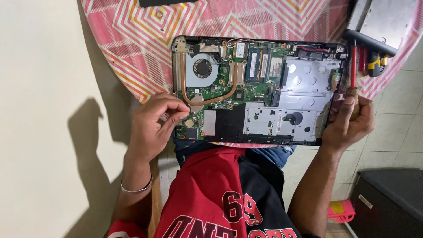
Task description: Disassembling a laptop motherboard by removing screws and disconnecting internal ribbon cables and components.
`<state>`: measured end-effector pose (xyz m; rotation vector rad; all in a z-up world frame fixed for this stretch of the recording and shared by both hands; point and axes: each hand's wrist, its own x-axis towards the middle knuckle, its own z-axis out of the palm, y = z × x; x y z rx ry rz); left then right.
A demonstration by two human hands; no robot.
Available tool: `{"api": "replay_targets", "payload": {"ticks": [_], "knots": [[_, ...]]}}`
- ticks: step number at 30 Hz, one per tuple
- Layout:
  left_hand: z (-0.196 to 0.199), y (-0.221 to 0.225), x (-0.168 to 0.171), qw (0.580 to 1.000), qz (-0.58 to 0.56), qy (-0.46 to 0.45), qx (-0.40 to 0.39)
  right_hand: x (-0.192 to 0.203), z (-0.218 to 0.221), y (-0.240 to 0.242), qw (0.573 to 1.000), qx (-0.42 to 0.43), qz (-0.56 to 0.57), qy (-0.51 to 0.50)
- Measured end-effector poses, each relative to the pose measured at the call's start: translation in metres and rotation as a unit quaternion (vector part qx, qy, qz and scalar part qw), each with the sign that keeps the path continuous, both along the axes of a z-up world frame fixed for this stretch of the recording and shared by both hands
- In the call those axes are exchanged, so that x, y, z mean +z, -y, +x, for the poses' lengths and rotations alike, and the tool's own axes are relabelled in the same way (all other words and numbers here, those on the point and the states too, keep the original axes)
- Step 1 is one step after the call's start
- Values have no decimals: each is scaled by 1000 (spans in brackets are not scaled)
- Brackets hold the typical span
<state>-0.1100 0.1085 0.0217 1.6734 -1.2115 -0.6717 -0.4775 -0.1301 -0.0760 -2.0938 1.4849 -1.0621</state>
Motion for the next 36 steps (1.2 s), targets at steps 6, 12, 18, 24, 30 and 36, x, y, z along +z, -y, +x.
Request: {"api": "replay_targets", "payload": {"ticks": [6,12,18,24,30,36], "knots": [[-31,-35,-15,999,21,21,12,-6,-2,3,998,34,12,45],[-54,-36,-26,992,1,122,39,-5,-4,3,998,48,9,47],[-63,-32,-29,981,4,188,46,-4,-3,1,997,44,9,61],[-61,-32,-30,988,14,147,47,-6,-4,2,997,47,-2,59],[-60,-31,-29,988,11,145,48,-5,-5,3,998,54,-24,30],[-59,-33,-29,986,30,155,47,-2,-3,2,997,60,-20,33]]}}
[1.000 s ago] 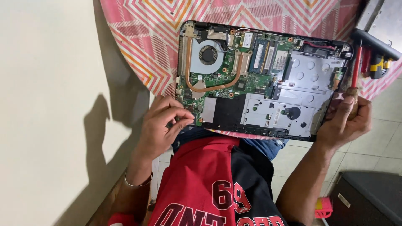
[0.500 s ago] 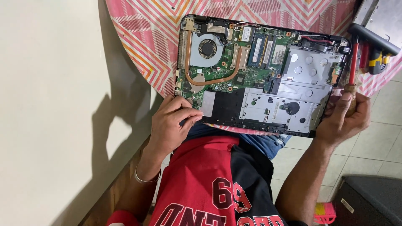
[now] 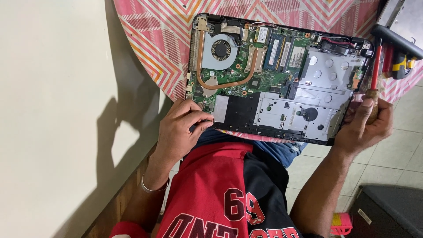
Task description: Disassembling a laptop motherboard by removing screws and disconnecting internal ribbon cables and components.
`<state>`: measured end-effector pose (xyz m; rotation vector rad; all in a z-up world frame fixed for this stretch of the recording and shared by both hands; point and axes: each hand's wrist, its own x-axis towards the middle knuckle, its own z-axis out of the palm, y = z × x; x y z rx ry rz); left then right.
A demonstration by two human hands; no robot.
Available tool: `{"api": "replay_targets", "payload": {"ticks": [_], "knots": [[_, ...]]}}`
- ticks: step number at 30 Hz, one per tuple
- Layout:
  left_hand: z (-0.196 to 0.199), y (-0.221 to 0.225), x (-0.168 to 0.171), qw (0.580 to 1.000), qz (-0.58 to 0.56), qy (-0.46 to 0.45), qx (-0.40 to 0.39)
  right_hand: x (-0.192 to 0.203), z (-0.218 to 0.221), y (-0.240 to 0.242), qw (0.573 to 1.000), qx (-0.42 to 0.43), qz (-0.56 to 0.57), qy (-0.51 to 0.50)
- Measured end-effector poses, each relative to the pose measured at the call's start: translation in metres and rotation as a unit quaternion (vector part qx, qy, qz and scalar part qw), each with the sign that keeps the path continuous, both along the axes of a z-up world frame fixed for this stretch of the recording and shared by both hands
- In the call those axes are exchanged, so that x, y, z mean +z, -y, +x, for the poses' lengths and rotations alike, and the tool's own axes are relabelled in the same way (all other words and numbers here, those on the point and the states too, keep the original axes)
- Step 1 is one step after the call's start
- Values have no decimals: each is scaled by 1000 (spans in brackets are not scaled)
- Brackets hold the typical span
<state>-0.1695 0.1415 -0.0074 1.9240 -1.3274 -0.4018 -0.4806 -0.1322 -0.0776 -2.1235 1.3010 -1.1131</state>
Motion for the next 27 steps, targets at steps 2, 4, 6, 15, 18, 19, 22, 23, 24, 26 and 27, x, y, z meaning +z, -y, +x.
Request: {"api": "replay_targets", "payload": {"ticks": [2,4,6,15,18,19,22,23,24,26,27], "knots": [[1,0,1,1000,-1,-1,-3,0,0,0,1000,4,-7,-6],[0,0,3,1000,-2,-7,-2,-3,-3,1,1000,2,-1,-2],[-1,1,3,1000,-2,-4,0,-1,-3,1,1000,0,-3,-7],[-4,2,8,1000,18,-11,17,-2,-3,1,1000,-4,5,0],[-4,2,6,1000,0,-8,14,-2,-3,1,1000,-4,2,-6],[-4,3,6,1000,-16,-6,11,-2,-2,0,1000,-10,5,-3],[-5,2,4,999,-28,5,15,-2,-3,0,1000,6,7,14],[-6,2,4,999,-28,5,15,-1,-2,0,1000,5,7,13],[-7,3,4,999,-31,18,15,0,-1,-1,1000,5,6,5],[-7,3,4,999,-34,31,15,1,-1,-1,1000,3,5,-3],[-7,3,5,999,-29,26,16,1,-1,-1,1000,4,7,-1]]}}
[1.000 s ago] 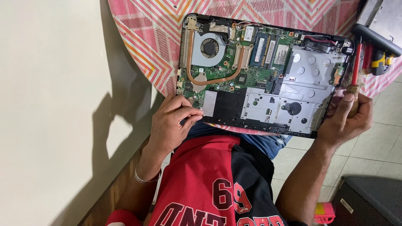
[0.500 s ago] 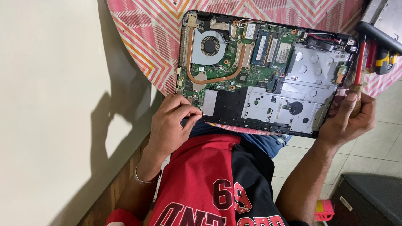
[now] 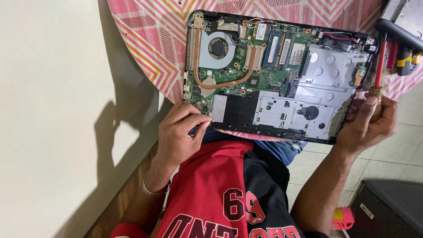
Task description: Disassembling a laptop motherboard by removing screws and disconnecting internal ribbon cables and components.
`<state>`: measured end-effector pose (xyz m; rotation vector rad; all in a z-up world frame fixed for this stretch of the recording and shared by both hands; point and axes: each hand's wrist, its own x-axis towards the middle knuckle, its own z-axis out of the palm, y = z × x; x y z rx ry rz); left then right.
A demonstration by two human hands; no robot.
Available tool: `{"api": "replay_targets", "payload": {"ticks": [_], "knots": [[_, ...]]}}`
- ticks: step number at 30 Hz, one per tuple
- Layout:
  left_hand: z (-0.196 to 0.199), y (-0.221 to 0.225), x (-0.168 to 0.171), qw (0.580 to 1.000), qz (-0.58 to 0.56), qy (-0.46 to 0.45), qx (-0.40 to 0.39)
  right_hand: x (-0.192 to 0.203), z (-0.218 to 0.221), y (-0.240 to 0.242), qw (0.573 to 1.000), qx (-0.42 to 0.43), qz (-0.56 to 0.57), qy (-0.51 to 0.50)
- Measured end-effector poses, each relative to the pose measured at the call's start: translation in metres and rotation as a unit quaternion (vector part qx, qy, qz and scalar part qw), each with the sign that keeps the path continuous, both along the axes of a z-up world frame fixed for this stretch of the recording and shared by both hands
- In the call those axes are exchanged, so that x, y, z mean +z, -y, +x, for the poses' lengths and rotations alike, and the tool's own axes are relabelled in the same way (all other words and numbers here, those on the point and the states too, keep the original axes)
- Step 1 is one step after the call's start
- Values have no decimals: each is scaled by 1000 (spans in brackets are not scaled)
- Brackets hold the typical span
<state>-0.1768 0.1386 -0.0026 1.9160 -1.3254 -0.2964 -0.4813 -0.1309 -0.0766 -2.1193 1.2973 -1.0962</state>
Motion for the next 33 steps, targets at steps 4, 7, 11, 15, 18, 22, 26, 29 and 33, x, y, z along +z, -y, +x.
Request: {"api": "replay_targets", "payload": {"ticks": [4,7,11,15,18,22,26,29,33], "knots": [[-1,-2,1,999,36,-16,3,-3,-1,0,999,-16,35,34],[-3,-3,2,997,70,-30,13,-1,-1,0,1000,-6,11,5],[-9,-2,0,994,94,-36,41,-1,0,0,1000,-4,14,19],[-13,-3,-1,987,134,-40,76,-3,-2,1,1000,-2,11,16],[-13,1,2,986,136,-48,78,0,-1,-1,1000,-6,19,16],[-14,3,2,984,142,-60,90,-1,0,-1,999,6,23,30],[-14,1,-1,985,130,-52,102,8,4,-7,996,-17,66,48],[-10,0,0,983,138,-67,97,25,3,-13,990,2,118,83],[-4,-4,-2,988,114,-88,58,48,-13,-17,996,74,41,40]]}}
